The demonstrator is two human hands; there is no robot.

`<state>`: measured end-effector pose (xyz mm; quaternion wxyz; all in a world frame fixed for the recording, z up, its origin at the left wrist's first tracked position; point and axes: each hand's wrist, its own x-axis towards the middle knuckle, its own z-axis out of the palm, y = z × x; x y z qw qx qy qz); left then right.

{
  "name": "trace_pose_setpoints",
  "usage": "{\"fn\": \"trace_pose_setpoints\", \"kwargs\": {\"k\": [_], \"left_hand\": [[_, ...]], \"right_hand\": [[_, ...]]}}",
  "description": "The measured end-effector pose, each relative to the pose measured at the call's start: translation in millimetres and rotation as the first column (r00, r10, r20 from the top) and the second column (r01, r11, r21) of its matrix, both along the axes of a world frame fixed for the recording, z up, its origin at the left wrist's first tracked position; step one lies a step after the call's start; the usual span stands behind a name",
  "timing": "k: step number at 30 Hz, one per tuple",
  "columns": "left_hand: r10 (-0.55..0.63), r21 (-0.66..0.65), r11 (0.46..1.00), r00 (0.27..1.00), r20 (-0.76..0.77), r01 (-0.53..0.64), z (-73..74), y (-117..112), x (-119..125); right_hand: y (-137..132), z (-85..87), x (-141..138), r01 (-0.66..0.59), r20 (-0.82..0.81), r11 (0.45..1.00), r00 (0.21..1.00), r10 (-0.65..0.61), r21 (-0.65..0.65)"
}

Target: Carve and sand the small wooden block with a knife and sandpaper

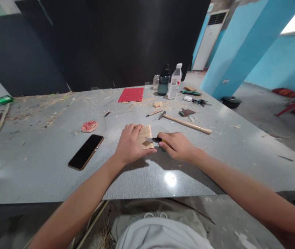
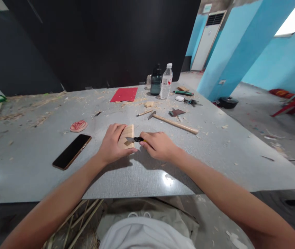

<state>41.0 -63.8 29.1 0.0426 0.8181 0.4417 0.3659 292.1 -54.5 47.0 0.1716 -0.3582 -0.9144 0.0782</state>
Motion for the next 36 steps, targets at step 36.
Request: {"fn": "trace_pose_setpoints", "kwargs": {"k": [36], "left_hand": [[-0.133,-0.251,0.935,0.905,0.403,0.25,-10.4,5,1]], "right_hand": [[-6,-3.3,3,-0.047,-0.122,0.997,0.992,0.039,-0.06]]}}
